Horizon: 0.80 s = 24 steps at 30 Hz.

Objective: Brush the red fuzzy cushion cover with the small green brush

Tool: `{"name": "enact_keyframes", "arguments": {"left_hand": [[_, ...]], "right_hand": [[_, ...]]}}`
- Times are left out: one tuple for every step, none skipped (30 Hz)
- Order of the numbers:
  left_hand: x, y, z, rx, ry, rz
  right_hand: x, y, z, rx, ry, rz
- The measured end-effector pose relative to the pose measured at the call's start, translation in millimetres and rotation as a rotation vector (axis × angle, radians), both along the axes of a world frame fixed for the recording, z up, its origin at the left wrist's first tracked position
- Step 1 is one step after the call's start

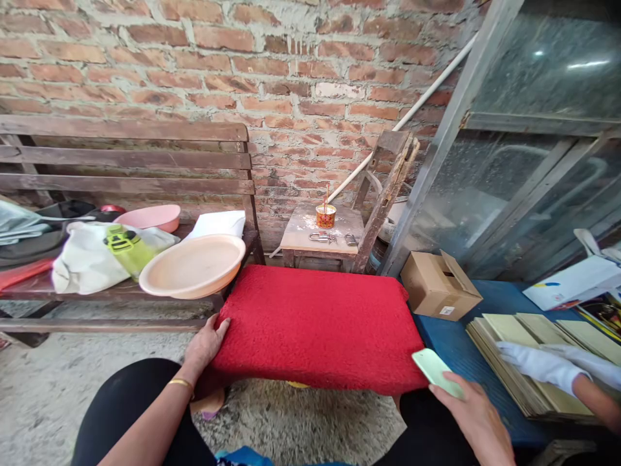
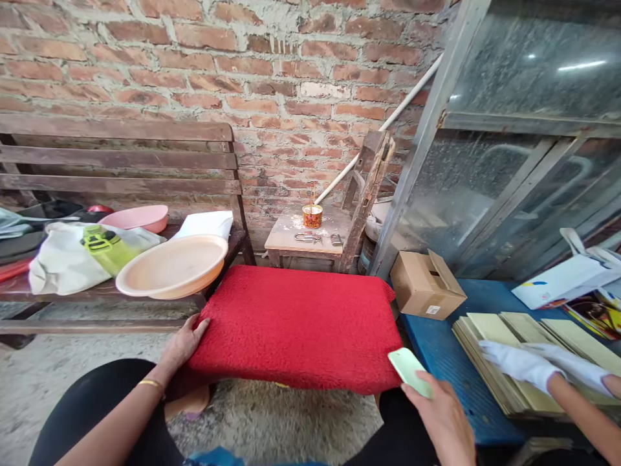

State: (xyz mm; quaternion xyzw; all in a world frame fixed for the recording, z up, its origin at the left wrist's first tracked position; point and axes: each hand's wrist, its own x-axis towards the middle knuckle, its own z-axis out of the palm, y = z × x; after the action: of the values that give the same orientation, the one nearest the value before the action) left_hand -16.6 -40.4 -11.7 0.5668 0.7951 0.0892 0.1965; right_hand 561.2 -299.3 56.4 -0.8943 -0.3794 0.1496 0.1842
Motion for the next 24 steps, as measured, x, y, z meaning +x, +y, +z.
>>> {"name": "enact_keyframes", "arguments": {"left_hand": [[0.5,0.0,0.3,0.000,-0.003,0.003],[0.9,0.1,0.6,0.000,-0.004,0.009],[1.2,0.2,0.8,-0.001,-0.004,0.016],[1.3,0.4,0.8,-0.003,-0.003,0.023],[1.3,0.5,0.7,-0.003,-0.001,0.030],[1.1,0.4,0.5,-0.001,0.000,0.033],[0.9,0.3,0.3,0.002,-0.002,0.032],[0.7,0.2,0.2,0.007,-0.004,0.028],[0.6,0.0,0.3,0.012,-0.006,0.021],[0.6,-0.3,0.6,0.015,-0.007,0.015],[0.8,-0.5,1.1,0.013,-0.005,0.012],[1.1,-0.7,1.7,0.006,-0.003,0.011],[1.5,-0.9,2.4,-0.004,0.000,0.013],[1.9,-1.1,2.9,-0.013,0.002,0.015],[2.3,-1.2,3.2,-0.020,0.003,0.017],[2.6,-1.2,3.2,-0.023,0.003,0.019],[2.7,-1.2,2.8,-0.024,0.003,0.022],[2.5,-1.1,2.1,-0.023,0.002,0.024],[2.2,-0.9,1.1,-0.019,0.002,0.027],[1.6,-0.7,0.0,-0.013,0.000,0.028],[1.0,-0.5,-1.1,-0.007,-0.003,0.029],[0.4,-0.4,-2.1,0.000,-0.007,0.029],[-0.1,-0.2,-2.7,0.008,-0.011,0.028],[-0.4,-0.2,-3.0,0.013,-0.015,0.026]], "right_hand": [[8.6,-6.6,1.7,-0.028,-0.054,-0.058],[13.2,-10.8,3.4,-0.046,-0.112,-0.100],[13.0,-12.2,4.8,-0.045,-0.158,-0.121],[7.8,-10.4,5.5,-0.024,-0.181,-0.113],[-2.0,-5.6,5.6,0.018,-0.176,-0.076],[-15.6,1.7,5.0,0.072,-0.143,-0.013],[-31.3,10.8,3.8,0.120,-0.092,0.067],[-47.2,20.7,2.3,0.149,-0.032,0.157],[-61.3,30.2,0.5,0.157,0.022,0.247],[-71.5,38.0,-1.3,0.148,0.063,0.321],[-76.6,43.0,-3.1,0.132,0.088,0.367],[-75.9,44.4,-4.6,0.120,0.097,0.382],[-69.5,42.0,-5.7,0.114,0.090,0.365],[-58.3,36.0,-6.1,0.112,0.071,0.315],[-44.1,27.4,-5.7,0.105,0.049,0.237],[-28.9,17.5,-4.3,0.091,0.024,0.147],[-14.7,7.7,-2.1,0.069,-0.005,0.058],[-3.2,-0.6,0.7,0.043,-0.038,-0.024],[4.4,-6.3,3.6,0.014,-0.068,-0.093],[7.6,-8.7,6.1,-0.010,-0.087,-0.140],[6.9,-7.6,7.7,-0.024,-0.096,-0.169],[3.2,-3.4,8.3,-0.020,-0.099,-0.185],[-2.1,3.0,7.7,0.010,-0.098,-0.174],[-7.5,10.6,6.3,0.050,-0.092,-0.148]]}}
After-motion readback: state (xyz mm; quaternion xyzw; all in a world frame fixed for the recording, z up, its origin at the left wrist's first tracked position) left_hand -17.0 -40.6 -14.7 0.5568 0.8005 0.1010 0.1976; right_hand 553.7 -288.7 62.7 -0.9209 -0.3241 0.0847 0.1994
